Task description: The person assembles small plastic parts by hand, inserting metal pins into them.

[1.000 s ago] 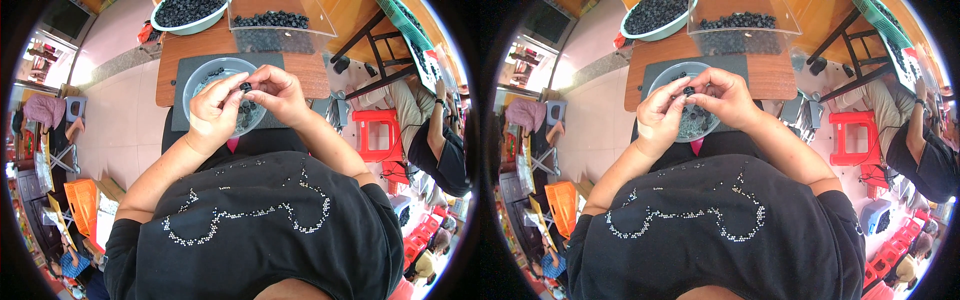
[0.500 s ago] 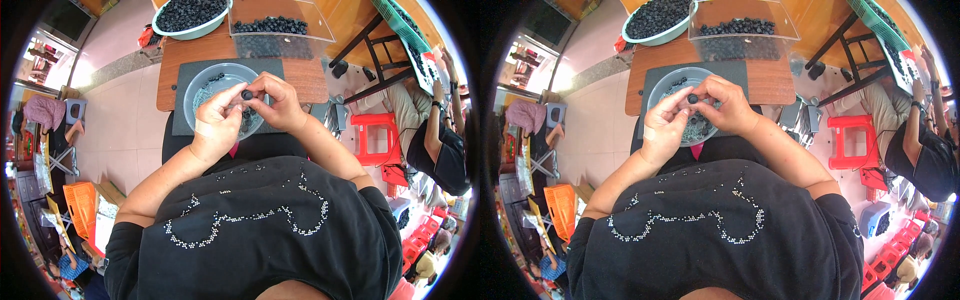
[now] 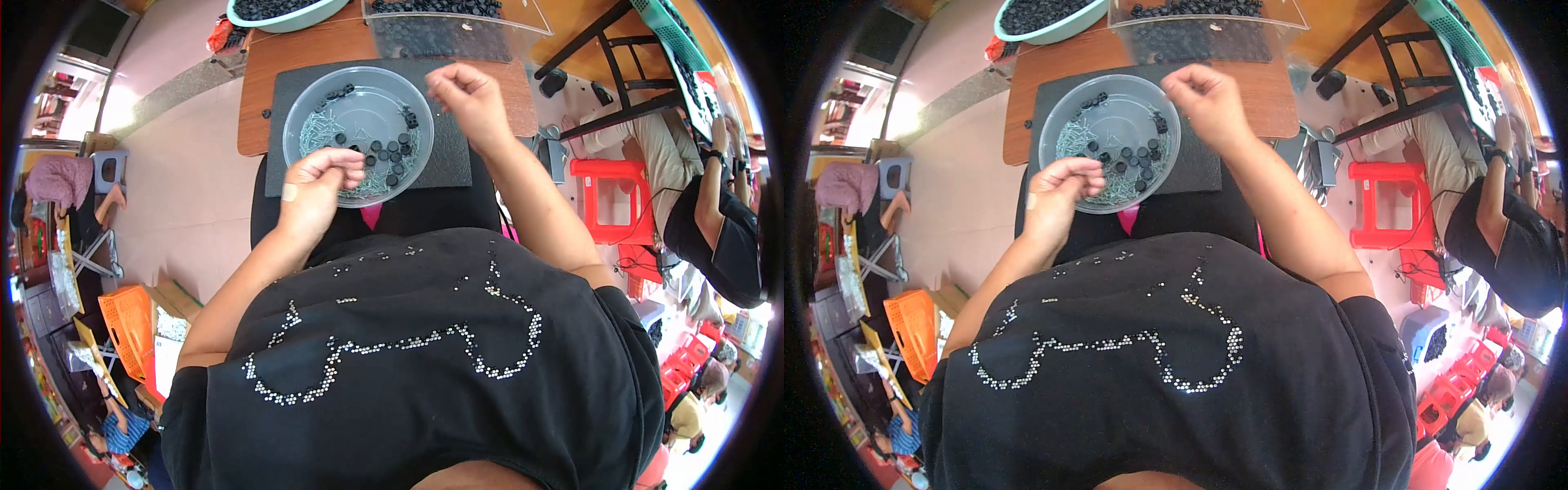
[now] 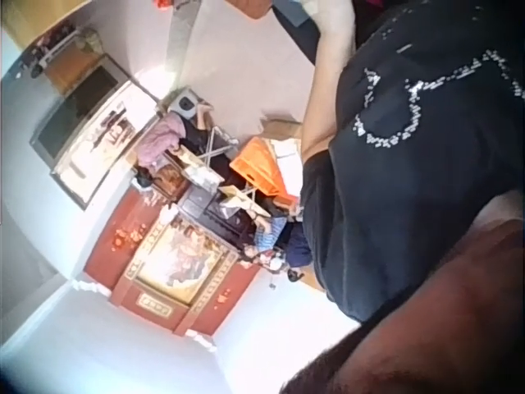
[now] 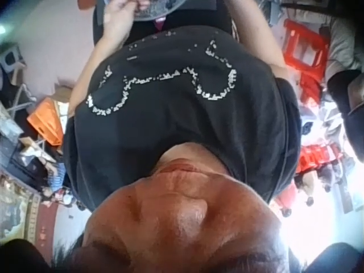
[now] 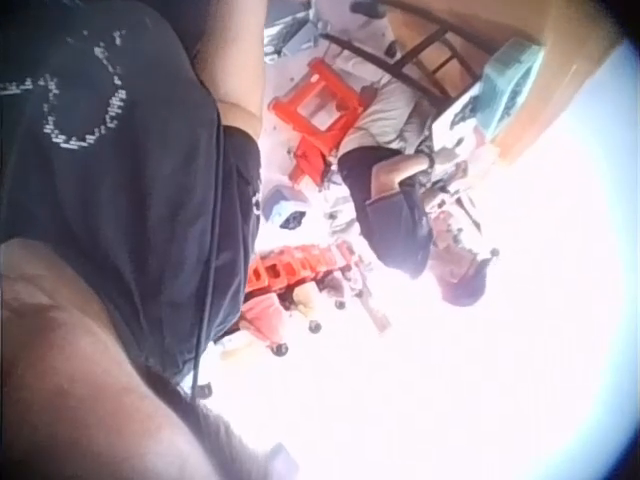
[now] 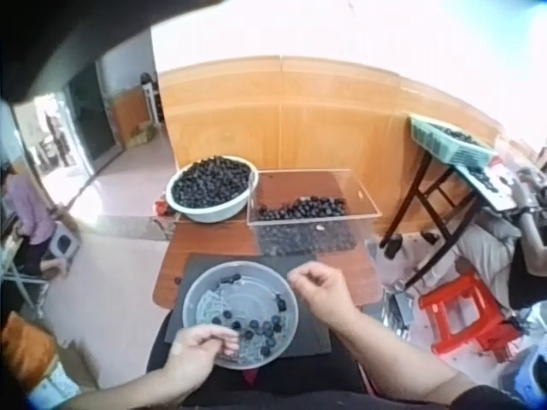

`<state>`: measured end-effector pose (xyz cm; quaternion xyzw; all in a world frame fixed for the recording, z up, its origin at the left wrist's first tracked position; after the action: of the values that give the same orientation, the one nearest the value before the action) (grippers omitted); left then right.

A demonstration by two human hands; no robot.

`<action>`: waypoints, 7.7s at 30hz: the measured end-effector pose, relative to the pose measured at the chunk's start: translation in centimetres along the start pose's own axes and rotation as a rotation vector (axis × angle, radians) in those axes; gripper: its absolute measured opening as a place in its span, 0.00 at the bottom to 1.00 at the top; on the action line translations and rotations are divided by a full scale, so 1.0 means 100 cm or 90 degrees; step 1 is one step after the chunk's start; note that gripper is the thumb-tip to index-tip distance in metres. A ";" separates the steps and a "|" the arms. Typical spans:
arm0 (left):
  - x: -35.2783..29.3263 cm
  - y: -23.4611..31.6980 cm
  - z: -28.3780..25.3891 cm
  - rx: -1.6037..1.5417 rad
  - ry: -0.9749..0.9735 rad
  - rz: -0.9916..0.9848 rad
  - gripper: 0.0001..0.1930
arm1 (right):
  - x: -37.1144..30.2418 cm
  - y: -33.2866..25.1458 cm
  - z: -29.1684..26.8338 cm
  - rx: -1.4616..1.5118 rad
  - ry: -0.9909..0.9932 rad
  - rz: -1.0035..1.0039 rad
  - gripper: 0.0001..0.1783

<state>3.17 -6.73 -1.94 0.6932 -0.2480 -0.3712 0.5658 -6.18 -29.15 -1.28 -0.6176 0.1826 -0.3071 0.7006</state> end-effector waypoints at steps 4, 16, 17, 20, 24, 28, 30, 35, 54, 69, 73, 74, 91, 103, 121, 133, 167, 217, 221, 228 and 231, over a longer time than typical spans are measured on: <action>0.009 -0.004 -0.039 -0.040 0.101 0.055 0.10 | 0.008 -0.005 -0.030 0.069 0.080 0.030 0.06; -0.006 -0.010 -0.123 -0.098 0.298 0.055 0.10 | 0.003 -0.002 -0.008 0.052 0.004 0.133 0.07; -0.006 -0.010 -0.124 -0.105 0.299 0.061 0.10 | 0.001 -0.002 -0.005 0.030 -0.004 0.138 0.07; -0.008 -0.011 -0.130 -0.120 0.306 0.071 0.11 | -0.007 -0.001 0.004 -0.002 -0.029 0.143 0.07; -0.011 -0.015 -0.136 -0.137 0.314 0.078 0.11 | -0.024 0.006 0.013 -0.070 -0.079 0.165 0.07; -0.012 -0.017 -0.140 -0.146 0.321 0.079 0.11 | -0.030 0.015 0.028 -0.214 -0.145 0.150 0.08; -0.011 -0.017 -0.140 -0.140 0.311 0.079 0.11 | -0.032 0.016 0.041 -0.309 -0.188 0.131 0.08; -0.009 -0.024 -0.138 -0.143 0.295 0.059 0.12 | -0.039 0.020 0.079 -0.435 -0.261 0.073 0.11; 0.002 -0.051 -0.138 -0.111 0.297 -0.013 0.13 | 0.032 0.054 0.118 -0.640 -0.300 -0.314 0.13; 0.011 -0.072 -0.133 -0.059 0.253 -0.058 0.14 | 0.041 0.070 0.120 -0.700 -0.289 -0.175 0.08; 0.011 -0.073 -0.135 -0.049 0.248 -0.043 0.14 | 0.034 0.073 0.119 -0.658 -0.313 -0.199 0.07; 0.010 -0.073 -0.137 -0.033 0.259 -0.044 0.14 | 0.032 0.071 0.118 -0.657 -0.312 -0.201 0.07; 0.004 -0.034 -0.084 0.070 0.122 0.059 0.13 | -0.040 0.004 0.078 -0.366 -0.199 0.052 0.08; 0.001 -0.039 -0.022 -0.182 -0.149 -0.156 0.14 | -0.062 0.004 0.121 -0.292 -0.295 0.022 0.07; 0.017 -0.046 -0.038 -0.452 -0.130 -0.181 0.10 | 0.034 0.058 0.103 -0.921 -0.235 -0.063 0.09; 0.012 -0.042 -0.034 -0.525 -0.140 -0.184 0.10 | -0.015 0.025 0.095 -0.330 -0.161 0.088 0.06; -0.016 0.020 -0.032 0.175 0.051 0.342 0.30 | -0.055 -0.026 0.147 -0.385 -0.307 -0.121 0.07; 0.089 -0.006 0.001 0.261 -0.038 -0.024 0.09 | -0.040 -0.026 0.058 -0.107 -0.046 -0.171 0.07; 0.057 0.021 0.008 -0.156 -0.091 -0.076 0.09 | -0.044 -0.038 0.064 -0.132 -0.070 -0.216 0.09; 0.036 0.040 0.011 -0.275 -0.099 -0.068 0.13 | -0.050 -0.048 0.069 -0.135 -0.060 -0.270 0.09; 0.029 0.046 0.012 -0.235 -0.098 -0.056 0.13 | -0.051 -0.052 0.071 -0.163 -0.059 -0.280 0.10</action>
<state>4.32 -10.78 1.73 0.5575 -0.1876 -0.4867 0.6459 -6.55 -20.67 4.39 -0.7394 0.0487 -0.3978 0.5409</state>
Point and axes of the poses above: each hand's wrist, its own x-axis towards the middle knuckle, its own z-axis out of the palm, y = z × x, the point moved 6 cm from there along x, towards the middle knuckle, and after that the axes turned 10 degrees about x, right-handed, at the moved point
